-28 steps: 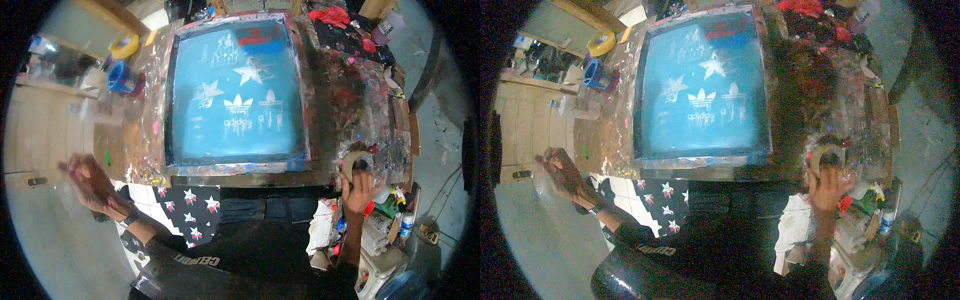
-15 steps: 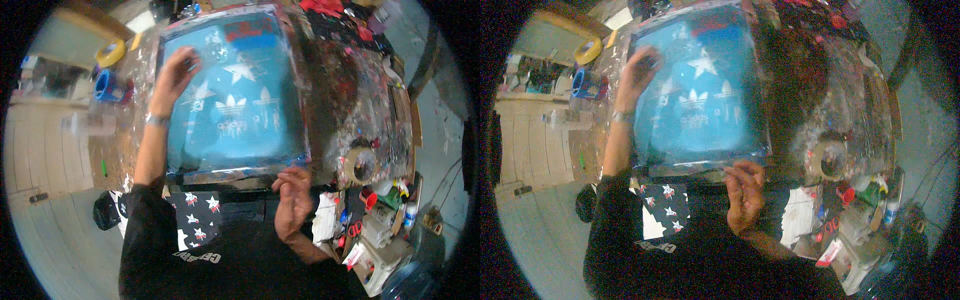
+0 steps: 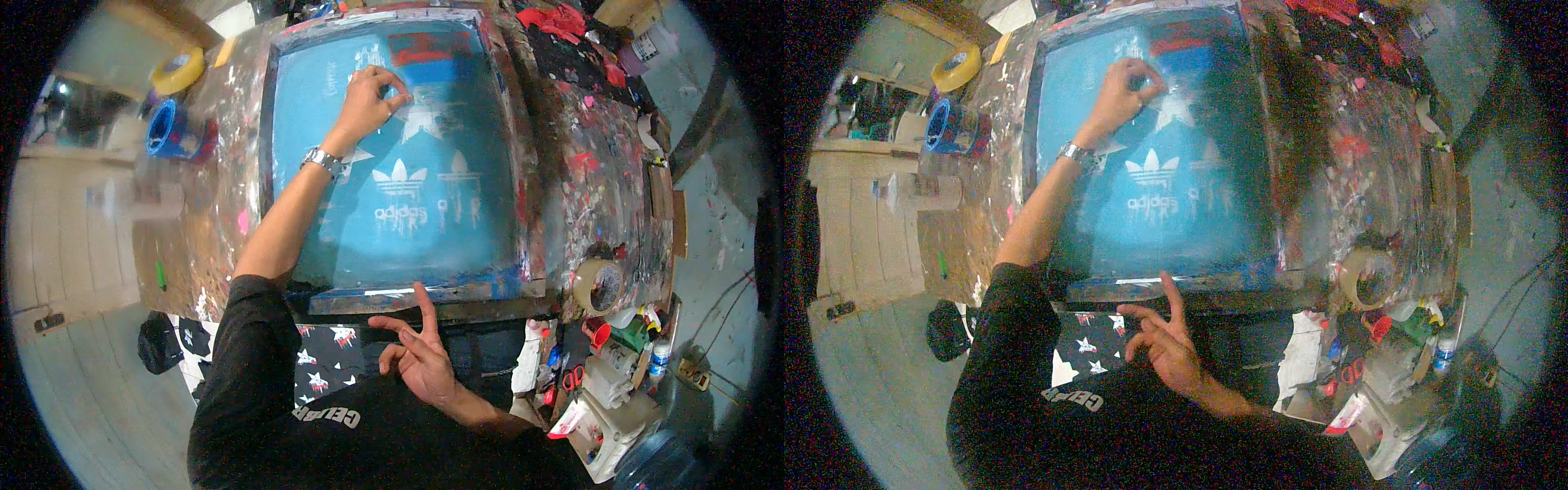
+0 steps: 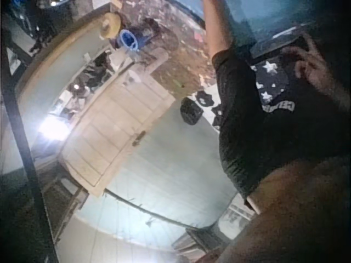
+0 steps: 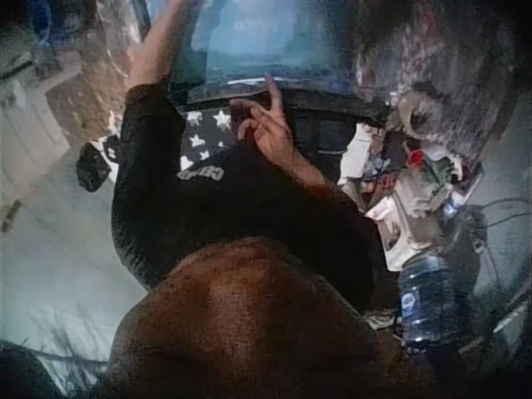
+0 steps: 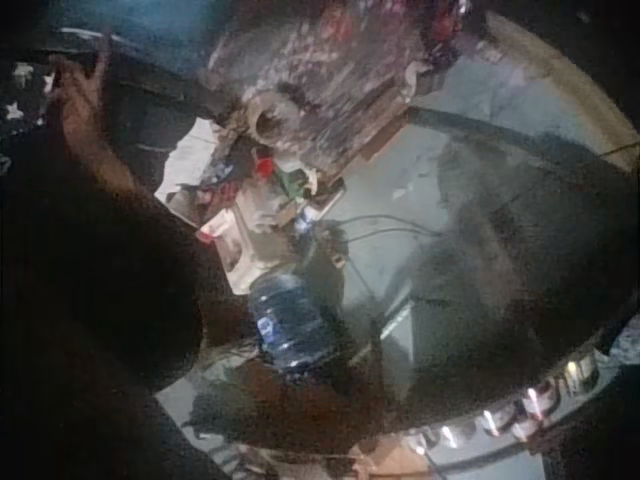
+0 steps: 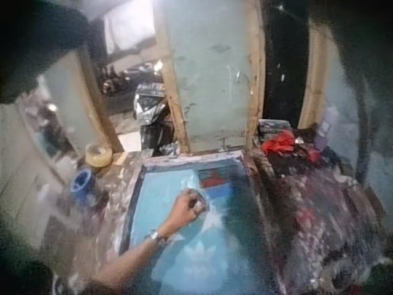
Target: The person secures a screen printing frame with tape, then sits on the floor to fold and stack multiple black fabric pieces with printed star designs.
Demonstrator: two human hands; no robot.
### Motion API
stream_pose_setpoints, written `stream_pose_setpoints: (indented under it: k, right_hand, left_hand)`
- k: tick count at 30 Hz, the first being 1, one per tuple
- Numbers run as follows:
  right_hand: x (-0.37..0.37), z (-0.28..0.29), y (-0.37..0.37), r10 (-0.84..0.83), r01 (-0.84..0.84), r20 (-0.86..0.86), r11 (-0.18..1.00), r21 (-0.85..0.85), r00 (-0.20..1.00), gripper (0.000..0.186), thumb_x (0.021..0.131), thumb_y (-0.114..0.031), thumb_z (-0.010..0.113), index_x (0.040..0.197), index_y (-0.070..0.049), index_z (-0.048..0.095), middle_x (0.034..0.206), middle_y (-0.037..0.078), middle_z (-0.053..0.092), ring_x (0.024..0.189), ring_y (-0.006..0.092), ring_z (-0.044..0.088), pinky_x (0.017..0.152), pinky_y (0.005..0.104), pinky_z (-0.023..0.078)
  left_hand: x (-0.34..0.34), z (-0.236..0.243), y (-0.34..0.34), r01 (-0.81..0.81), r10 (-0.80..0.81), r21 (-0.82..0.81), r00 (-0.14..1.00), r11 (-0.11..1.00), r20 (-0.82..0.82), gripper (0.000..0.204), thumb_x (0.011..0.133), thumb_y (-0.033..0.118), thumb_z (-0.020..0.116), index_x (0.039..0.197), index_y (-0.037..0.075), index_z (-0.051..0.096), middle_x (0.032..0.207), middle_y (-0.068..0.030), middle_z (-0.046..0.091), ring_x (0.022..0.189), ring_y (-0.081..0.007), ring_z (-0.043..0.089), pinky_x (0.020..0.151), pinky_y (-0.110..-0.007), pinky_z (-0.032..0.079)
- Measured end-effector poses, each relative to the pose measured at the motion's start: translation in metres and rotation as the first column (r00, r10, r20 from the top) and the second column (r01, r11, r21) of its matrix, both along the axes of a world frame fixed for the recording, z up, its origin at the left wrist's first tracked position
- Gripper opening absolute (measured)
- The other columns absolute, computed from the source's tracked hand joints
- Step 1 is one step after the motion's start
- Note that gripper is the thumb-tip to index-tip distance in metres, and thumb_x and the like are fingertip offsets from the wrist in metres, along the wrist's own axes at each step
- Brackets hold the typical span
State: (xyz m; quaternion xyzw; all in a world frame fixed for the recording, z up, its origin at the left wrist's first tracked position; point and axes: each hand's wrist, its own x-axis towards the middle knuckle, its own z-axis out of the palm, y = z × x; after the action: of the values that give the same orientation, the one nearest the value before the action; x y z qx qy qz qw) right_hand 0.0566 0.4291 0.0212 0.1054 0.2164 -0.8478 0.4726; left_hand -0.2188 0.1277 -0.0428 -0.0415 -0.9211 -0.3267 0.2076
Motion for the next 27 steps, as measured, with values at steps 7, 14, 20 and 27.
stream_pose_setpoints:
  k: [7, 14, 20, 27]
  right_hand:
    - [0.003, -0.001, 0.0, -0.029, 0.029, -0.027, 1.0, 0.006, 0.999, 0.074, 0.105, -0.018, 0.047, 0.161, -0.033, 0.0, 0.14, 0.027, 0.049, 0.082, 0.0246, 0.066, 0.076, 0.037, 0.056]
    - [-0.002, 0.002, 0.006, -0.056, 0.055, -0.043, 0.998, -0.012, 0.998, 0.069, 0.103, -0.018, 0.05, 0.159, -0.02, 0.011, 0.134, 0.025, 0.055, 0.08, 0.0248, 0.066, 0.075, 0.0383, 0.056]
    - [-0.026, 0.036, 0.068, 0.039, 0.138, -0.561, 0.953, 0.27, 0.827, 0.029, 0.102, -0.013, 0.054, 0.128, -0.002, 0.056, 0.105, 0.014, 0.066, 0.083, 0.0175, 0.064, 0.077, 0.0309, 0.052]
    - [-0.093, 0.046, 0.194, 0.912, 0.957, -0.362, -0.091, 0.274, 0.191, 0.04, 0.089, -0.022, 0.07, 0.121, -0.001, 0.061, 0.122, 0.02, 0.06, 0.12, 0.0368, 0.052, 0.11, 0.0501, 0.031]
  left_hand:
    - [0.079, 0.012, 0.029, 0.139, -0.153, -0.283, 0.988, 0.949, -0.028, 0.113, 0.074, 0.06, 0.078, 0.157, 0.01, 0.022, 0.159, -0.0269, 0.021, 0.145, -0.0485, 0.024, 0.119, -0.058, 0.022]
    - [0.168, 0.051, 0.084, 0.631, -0.391, -0.403, 0.751, 0.663, 0.532, 0.106, 0.083, 0.076, 0.054, 0.159, 0.01, 0.022, 0.166, -0.0162, 0.016, 0.154, -0.0353, 0.013, 0.119, -0.065, 0.002]
    - [0.059, 0.029, 0.047, 0.124, 0.012, -0.491, 0.964, 0.862, 0.265, 0.091, 0.092, 0.063, 0.052, 0.158, 0.008, 0.024, 0.162, -0.0171, 0.028, 0.15, -0.0314, 0.027, 0.118, -0.065, 0.01]
    - [0.095, 0.039, 0.288, 0.58, -0.581, -0.1, 0.814, 0.808, 0.025, 0.066, 0.084, 0.017, 0.062, 0.141, -0.008, 0.04, 0.132, -0.0287, 0.053, 0.121, -0.0413, 0.053, 0.102, -0.05, 0.041]
